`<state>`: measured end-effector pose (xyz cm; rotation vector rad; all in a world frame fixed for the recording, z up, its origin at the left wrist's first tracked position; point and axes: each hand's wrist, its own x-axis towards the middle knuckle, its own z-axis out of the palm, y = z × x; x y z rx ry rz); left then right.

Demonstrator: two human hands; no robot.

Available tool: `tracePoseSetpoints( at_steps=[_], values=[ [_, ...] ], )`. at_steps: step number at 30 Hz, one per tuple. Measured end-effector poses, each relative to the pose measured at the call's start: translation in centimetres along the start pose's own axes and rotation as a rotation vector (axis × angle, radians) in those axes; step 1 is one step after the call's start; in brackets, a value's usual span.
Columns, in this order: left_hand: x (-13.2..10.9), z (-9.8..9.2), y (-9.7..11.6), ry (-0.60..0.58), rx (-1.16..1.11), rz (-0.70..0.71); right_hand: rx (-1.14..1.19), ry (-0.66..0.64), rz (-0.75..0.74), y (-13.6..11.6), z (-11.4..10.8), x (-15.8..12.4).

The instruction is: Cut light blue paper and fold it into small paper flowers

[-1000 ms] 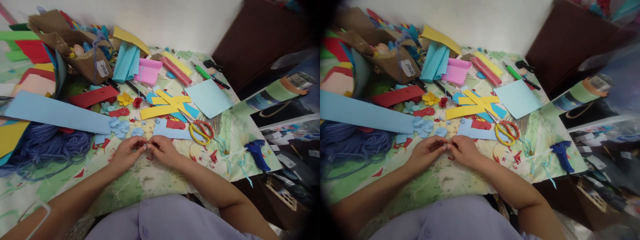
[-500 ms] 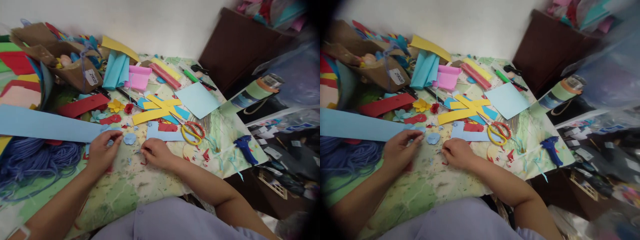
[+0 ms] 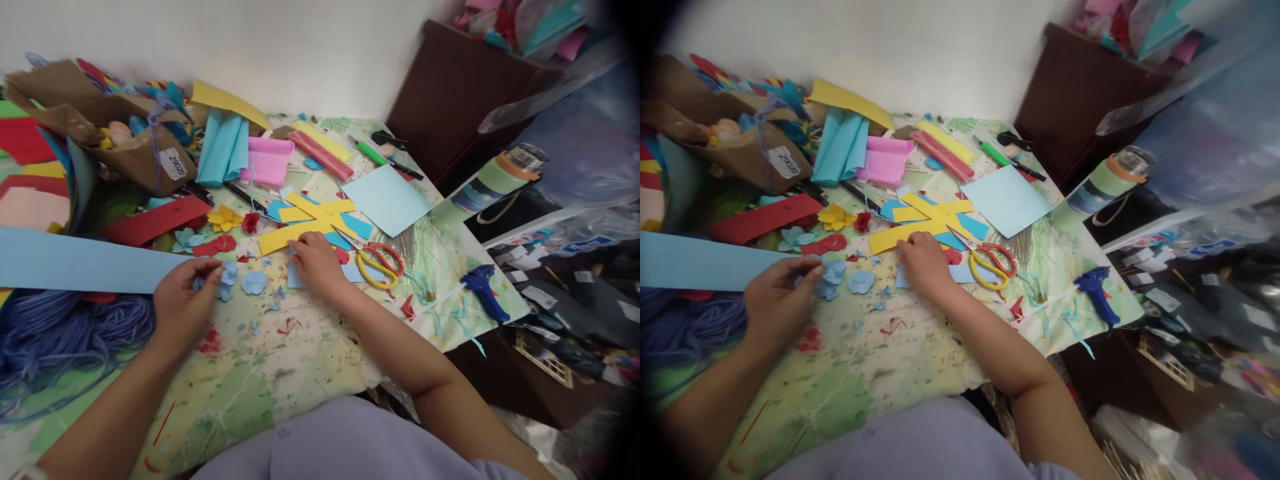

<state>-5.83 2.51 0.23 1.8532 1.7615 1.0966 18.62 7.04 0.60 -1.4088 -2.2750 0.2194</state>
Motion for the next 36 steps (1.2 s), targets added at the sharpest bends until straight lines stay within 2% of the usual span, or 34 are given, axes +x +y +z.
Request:
tracePoseSetpoints(
  at_steps=[3,8,13,17,21,23,30,36],
  values=[
    [-0.1,0.3,1.3,0.041,0.119,0.092,-0.068,-0.065,0.016,0.3,0.9,0.7],
    [-0.6,0.7,2.4,-0.021,0.112,0.139,-0.024,-0.045,0.016,0.0,0.8,0.3],
    [-2.0,1.5,3.3,-0.119,-0.041,0.012,0.148,0.1,-0.026,-1.7,-0.5,-0.6],
    [-3.0,2.0,4.3,-0.266,-0.324,-0.169,0.309,0.254,-0.253,-3.6,-0.9,-2.0],
    [-3.2,2.0,5.1,-0.356,-0.472,-0.19,0.372,0.214,-0.329,-4.5,-0.3,-3.2],
    [-3.1,2.0,5.3,-0.378,-0.511,-0.202,0.439,0.168,-0.321,-4.5,0.0,-3.6],
    [-2.7,2.4,5.2,-0.324,-0.666,-0.368,0.649,0.044,-0.198,-4.3,0.4,-3.9],
    [-2.9,2.6,4.8,-0.303,-0.714,-0.439,0.692,0.026,-0.069,-4.1,0.8,-4.0]
  ],
)
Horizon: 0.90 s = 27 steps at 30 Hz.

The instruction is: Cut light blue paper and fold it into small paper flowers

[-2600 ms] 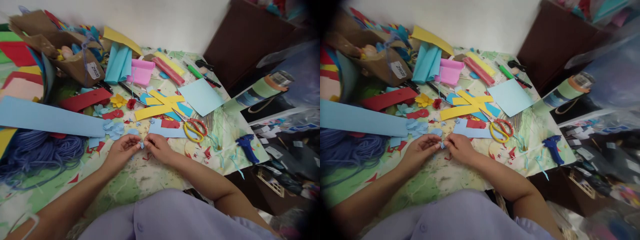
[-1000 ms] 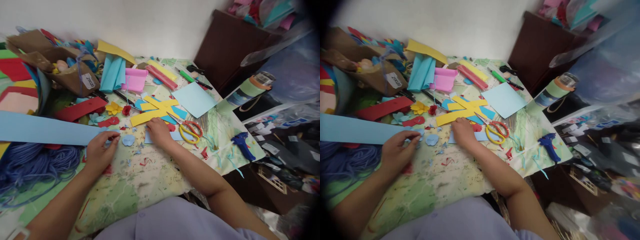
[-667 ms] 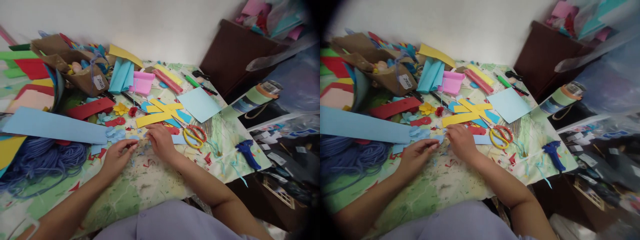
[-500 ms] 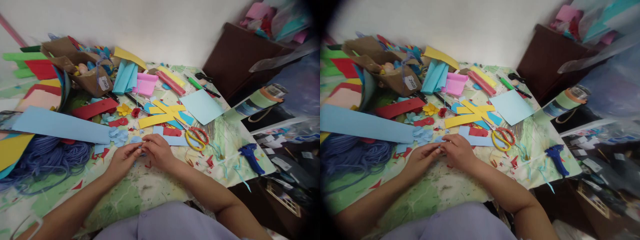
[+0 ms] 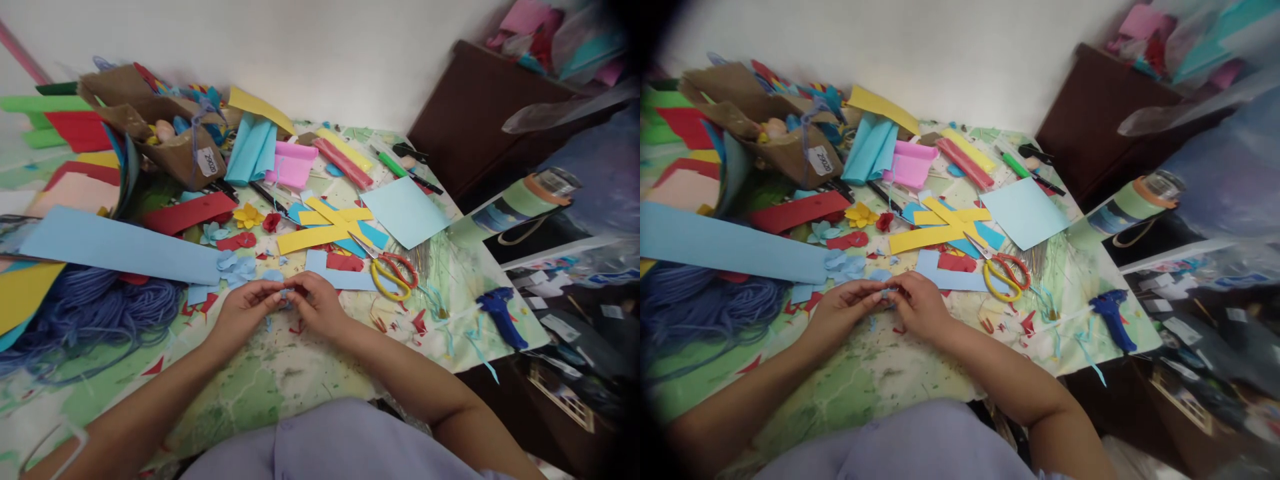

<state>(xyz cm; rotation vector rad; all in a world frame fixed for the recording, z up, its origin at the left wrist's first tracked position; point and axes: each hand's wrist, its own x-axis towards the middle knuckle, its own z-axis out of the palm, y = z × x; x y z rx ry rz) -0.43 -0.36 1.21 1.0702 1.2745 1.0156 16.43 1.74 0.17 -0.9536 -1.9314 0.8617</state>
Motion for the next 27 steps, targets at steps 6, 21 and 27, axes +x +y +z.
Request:
tracePoseSetpoints(
  at_steps=[6,21,27],
  values=[
    [-0.01,-0.06,0.0,0.003,0.031,-0.004,0.033,0.026,0.017,0.14,0.1,-0.05],
    [0.07,-0.19,0.18,0.082,0.072,-0.012,0.187,0.085,0.215,0.36,0.3,0.13],
    [-0.11,-0.02,0.42,0.059,0.102,0.032,0.154,0.074,0.213,0.37,0.24,0.17]
  ],
)
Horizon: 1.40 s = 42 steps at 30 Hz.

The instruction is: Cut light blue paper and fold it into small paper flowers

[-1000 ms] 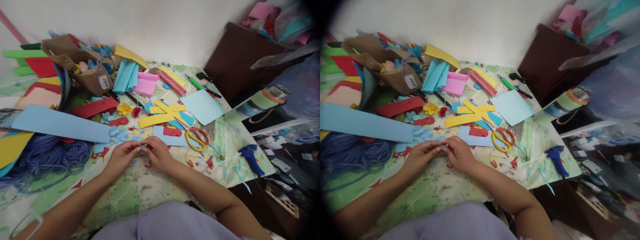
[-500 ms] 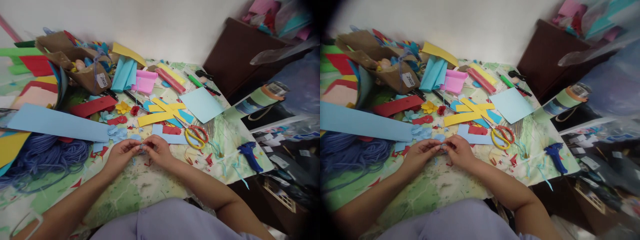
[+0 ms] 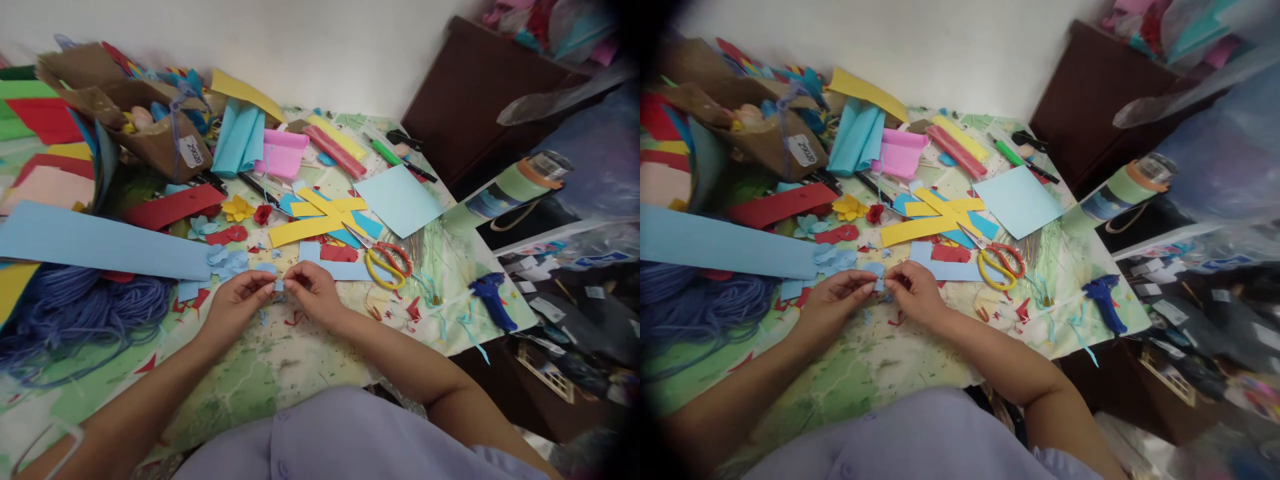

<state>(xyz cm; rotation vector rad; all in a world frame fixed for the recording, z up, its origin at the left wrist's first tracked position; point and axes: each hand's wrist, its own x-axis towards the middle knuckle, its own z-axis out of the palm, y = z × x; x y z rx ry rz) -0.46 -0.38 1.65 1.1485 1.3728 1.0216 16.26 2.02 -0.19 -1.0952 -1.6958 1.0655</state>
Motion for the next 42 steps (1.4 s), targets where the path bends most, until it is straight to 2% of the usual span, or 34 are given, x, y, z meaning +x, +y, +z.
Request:
tracePoseSetpoints(
  at_steps=[7,11,16,22,32,42],
  values=[
    [0.04,-0.11,-0.47,-0.087,0.123,0.111,-0.009,-0.011,0.013,-0.07,-0.07,-0.03],
    [0.11,-0.21,-0.45,-0.068,0.165,0.201,-0.03,-0.05,-0.002,-0.22,-0.18,-0.02],
    [0.31,-0.21,-0.53,0.032,0.019,0.031,-0.033,-0.2,-0.064,-0.27,-0.13,-0.12],
    [0.25,-0.01,-0.39,0.031,-0.087,-0.077,-0.057,-0.241,-0.054,-0.35,-0.14,-0.32],
    [0.04,-0.01,-0.22,-0.045,-0.264,-0.115,-0.044,-0.22,-0.024,-0.53,-0.19,-0.24],
    [-0.34,0.08,0.15,-0.063,-0.035,0.0,-0.025,-0.251,-0.009,-0.49,-0.58,-0.38]
  ],
)
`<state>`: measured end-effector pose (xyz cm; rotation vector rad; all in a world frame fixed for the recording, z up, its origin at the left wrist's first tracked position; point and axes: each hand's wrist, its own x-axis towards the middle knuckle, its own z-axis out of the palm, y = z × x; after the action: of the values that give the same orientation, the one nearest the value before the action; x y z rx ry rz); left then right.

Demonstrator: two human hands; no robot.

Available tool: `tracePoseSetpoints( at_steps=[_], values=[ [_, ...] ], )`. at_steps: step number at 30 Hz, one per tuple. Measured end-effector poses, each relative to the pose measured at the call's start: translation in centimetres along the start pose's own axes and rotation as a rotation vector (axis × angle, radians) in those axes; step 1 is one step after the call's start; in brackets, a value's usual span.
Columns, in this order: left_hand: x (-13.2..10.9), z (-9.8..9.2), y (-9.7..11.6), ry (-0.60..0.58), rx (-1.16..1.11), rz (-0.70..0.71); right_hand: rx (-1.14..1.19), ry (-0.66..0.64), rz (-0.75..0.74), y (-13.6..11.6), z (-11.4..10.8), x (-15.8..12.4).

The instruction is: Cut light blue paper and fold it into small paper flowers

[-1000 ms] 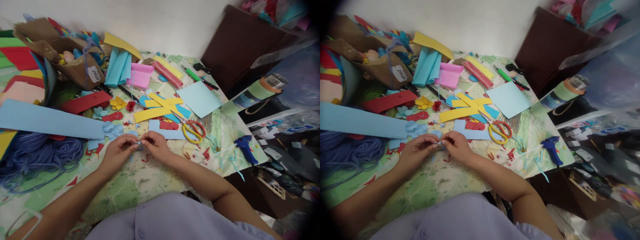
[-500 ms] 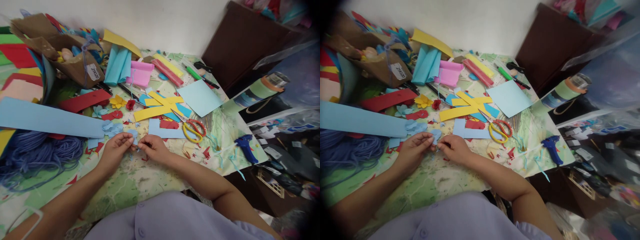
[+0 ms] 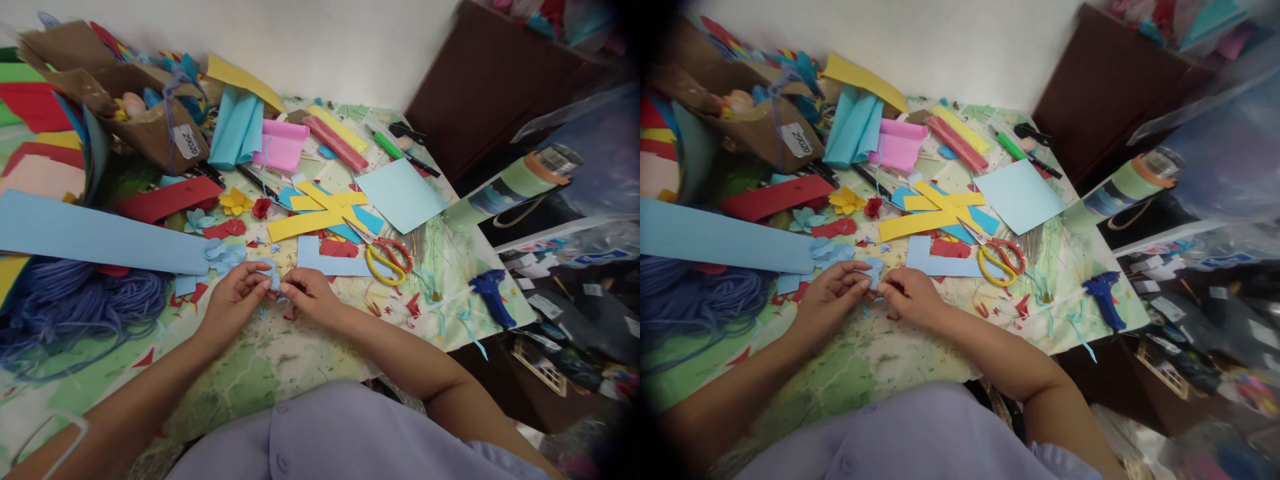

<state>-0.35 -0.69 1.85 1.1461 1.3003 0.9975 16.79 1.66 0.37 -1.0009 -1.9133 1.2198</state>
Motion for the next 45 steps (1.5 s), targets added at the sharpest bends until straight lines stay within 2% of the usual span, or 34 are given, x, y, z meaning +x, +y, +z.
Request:
tracePoseSetpoints(
  at_steps=[7,12,20,29,33,37,41,45],
  values=[
    [-0.2,-0.1,-0.4,-0.032,0.093,0.077,-0.005,0.032,0.022,0.1,0.2,0.0],
    [-0.2,-0.2,-0.5,-0.031,0.156,0.101,-0.04,0.071,-0.016,0.2,0.5,-0.1],
    [-0.4,-0.1,-1.0,-0.035,0.266,0.16,-0.149,0.025,-0.111,-0.1,0.1,-0.3],
    [-0.2,-0.3,-1.5,-0.087,0.346,0.208,-0.194,-0.005,-0.115,0.5,0.2,-0.2],
    [-0.2,-0.2,-1.1,-0.151,0.485,0.285,-0.372,0.018,-0.14,0.2,-0.4,0.0],
    [-0.4,-0.1,-1.1,-0.222,0.659,0.369,-0.643,0.073,-0.062,-0.3,-1.2,0.4],
    [-0.5,0.1,-1.3,-0.315,0.745,0.424,-0.877,0.004,0.042,0.2,-1.5,0.7],
    [-0.4,0.1,-1.4,-0.392,0.839,0.476,-0.987,-0.055,0.11,1.0,-1.6,0.6]
  ],
)
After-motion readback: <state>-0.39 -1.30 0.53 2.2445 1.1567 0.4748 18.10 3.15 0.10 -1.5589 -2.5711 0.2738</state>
